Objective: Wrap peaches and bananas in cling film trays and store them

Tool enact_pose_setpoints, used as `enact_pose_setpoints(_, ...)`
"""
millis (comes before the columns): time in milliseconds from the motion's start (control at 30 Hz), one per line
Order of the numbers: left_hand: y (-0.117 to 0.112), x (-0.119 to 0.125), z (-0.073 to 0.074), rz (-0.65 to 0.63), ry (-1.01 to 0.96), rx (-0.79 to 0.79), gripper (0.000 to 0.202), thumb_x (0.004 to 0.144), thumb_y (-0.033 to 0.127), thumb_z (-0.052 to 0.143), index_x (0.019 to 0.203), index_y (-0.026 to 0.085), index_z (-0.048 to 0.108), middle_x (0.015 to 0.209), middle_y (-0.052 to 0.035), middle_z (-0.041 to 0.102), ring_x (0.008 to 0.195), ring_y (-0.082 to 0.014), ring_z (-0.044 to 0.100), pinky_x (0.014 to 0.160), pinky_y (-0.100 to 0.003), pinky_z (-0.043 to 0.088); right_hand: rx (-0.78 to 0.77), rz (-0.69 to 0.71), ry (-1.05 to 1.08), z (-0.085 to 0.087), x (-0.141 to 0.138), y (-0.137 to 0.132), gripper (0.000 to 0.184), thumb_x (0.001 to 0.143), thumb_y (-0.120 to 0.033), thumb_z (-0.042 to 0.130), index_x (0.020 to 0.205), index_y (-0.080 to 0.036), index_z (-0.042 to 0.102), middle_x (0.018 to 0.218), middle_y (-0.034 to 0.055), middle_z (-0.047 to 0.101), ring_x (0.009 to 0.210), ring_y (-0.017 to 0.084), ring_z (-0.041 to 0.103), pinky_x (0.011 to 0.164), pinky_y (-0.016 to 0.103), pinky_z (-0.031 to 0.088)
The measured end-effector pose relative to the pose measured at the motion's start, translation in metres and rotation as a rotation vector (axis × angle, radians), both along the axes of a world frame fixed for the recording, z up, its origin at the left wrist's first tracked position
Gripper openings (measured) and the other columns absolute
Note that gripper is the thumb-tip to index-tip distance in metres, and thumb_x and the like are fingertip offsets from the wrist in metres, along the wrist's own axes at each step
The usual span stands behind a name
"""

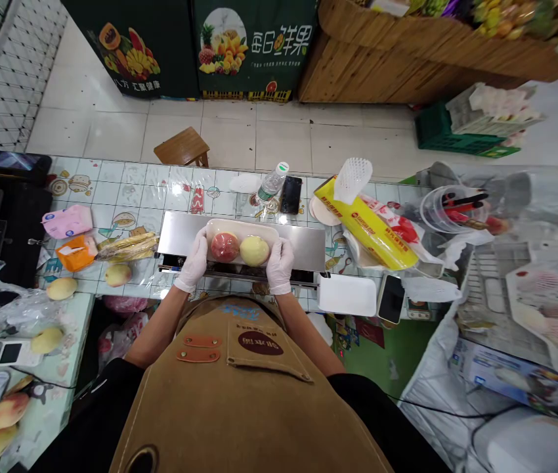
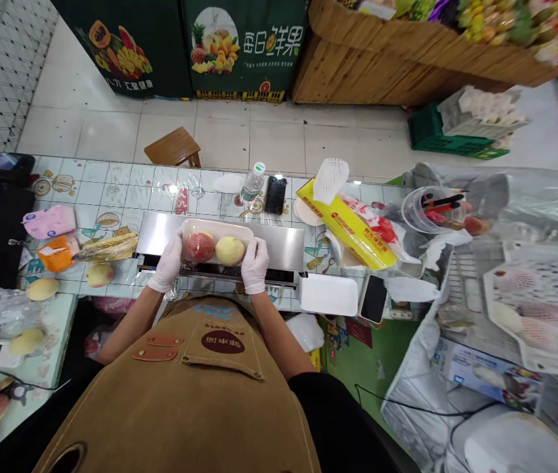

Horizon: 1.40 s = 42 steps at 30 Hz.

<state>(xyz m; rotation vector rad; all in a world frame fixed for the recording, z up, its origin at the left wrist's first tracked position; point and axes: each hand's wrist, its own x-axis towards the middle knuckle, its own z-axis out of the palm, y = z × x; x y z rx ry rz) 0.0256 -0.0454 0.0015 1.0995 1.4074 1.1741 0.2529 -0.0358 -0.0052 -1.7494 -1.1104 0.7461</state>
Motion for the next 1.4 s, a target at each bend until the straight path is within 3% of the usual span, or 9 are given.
enact_pose_setpoints(267,-0.013,0.015,0.003,0.111,-0.066,-0.070,0.051,0.106,0.054,0.051,0.129,0.016,0.075,0.134,-0.0127,0.077,0.128,-0.0263,0.069,0.113,-0.038,0.055,-0.145,0.017,-0.055,0.003,0.004,-0.007,0.043,0.101,-0.054,0.035,0.101,-0.022,0.063,0.101,0.0106,0.074,0.094,0.024,0.064,0.091,0.035,0.053)
enact_pose_setpoints(367,-0.016,0.021,0.007,0.196,-0.029,-0.129,0.041,0.103,0.047,0.054,0.111,0.015,0.078,0.114,-0.0100,0.081,0.110,-0.0243,0.072,0.100,-0.034,0.057,-0.143,0.091,-0.077,0.006,0.007,-0.006,0.042,0.101,-0.047,0.036,0.106,-0.021,0.068,0.110,0.0124,0.077,0.102,0.025,0.066,0.096,0.035,0.052)
enact_pose_setpoints(500,-0.014,0.020,0.014,0.214,-0.001,-0.228,0.035,0.098,0.044,0.057,0.084,0.016,0.073,0.082,-0.0034,0.073,0.082,-0.0186,0.065,0.080,-0.027,0.053,-0.253,0.177,-0.125,0.016,0.008,0.005,0.037,0.100,-0.040,0.039,0.095,-0.021,0.070,0.096,0.0106,0.077,0.090,0.025,0.064,0.091,0.036,0.052)
enact_pose_setpoints(600,-0.014,0.016,0.021,0.219,-0.007,-0.281,0.039,0.095,0.049,0.062,0.075,0.016,0.070,0.073,-0.0014,0.068,0.075,-0.0166,0.059,0.074,-0.026,0.048,-0.287,0.201,-0.116,0.026,0.011,0.011,0.032,0.097,-0.036,0.044,0.089,-0.021,0.070,0.091,0.0093,0.077,0.086,0.025,0.064,0.087,0.035,0.051)
enact_pose_setpoints(733,-0.028,0.011,0.038,0.179,-0.035,-0.321,0.045,0.091,0.058,0.068,0.077,0.015,0.073,0.076,-0.0035,0.072,0.077,-0.0186,0.062,0.075,-0.029,0.049,-0.285,0.264,-0.036,0.042,0.019,-0.002,0.028,0.090,-0.038,0.051,0.078,-0.020,0.068,0.081,0.0059,0.075,0.084,0.024,0.063,0.080,0.033,0.050)
enact_pose_setpoints(900,-0.074,0.007,0.054,0.104,-0.078,-0.331,0.042,0.087,0.055,0.075,0.104,0.016,0.076,0.106,-0.0089,0.080,0.097,-0.0228,0.070,0.088,-0.032,0.055,-0.337,0.292,0.091,0.061,0.033,-0.054,0.033,0.085,-0.045,0.053,0.076,-0.019,0.070,0.080,0.0051,0.076,0.082,0.024,0.064,0.075,0.032,0.050)
enact_pose_setpoints(1100,-0.123,0.004,0.032,0.156,0.045,-0.388,0.028,0.090,0.044,0.071,0.101,0.018,0.072,0.105,-0.0074,0.077,0.103,-0.0220,0.070,0.098,-0.035,0.054,-0.409,0.241,0.110,0.049,0.034,-0.107,0.037,0.083,-0.047,0.053,0.078,-0.020,0.078,0.086,0.0080,0.081,0.087,0.027,0.068,0.078,0.036,0.055)
enact_pose_setpoints(1267,-0.129,0.004,0.002,0.184,0.034,-0.436,0.022,0.088,0.038,0.069,0.097,0.018,0.071,0.101,-0.0063,0.076,0.099,-0.0216,0.070,0.099,-0.036,0.053,-0.524,0.191,0.056,0.023,0.026,-0.118,0.034,0.081,-0.045,0.053,0.075,-0.021,0.076,0.084,0.0076,0.081,0.086,0.029,0.069,0.081,0.038,0.054)
enact_pose_setpoints(1400,-0.127,0.002,-0.008,0.189,0.099,-0.448,0.017,0.086,0.033,0.068,0.093,0.018,0.073,0.097,-0.0072,0.078,0.096,-0.0226,0.071,0.094,-0.036,0.054,-0.556,0.140,0.005,0.010,0.025,-0.119,0.030,0.082,-0.042,0.055,0.078,-0.021,0.077,0.086,0.0074,0.082,0.086,0.028,0.071,0.084,0.039,0.055)
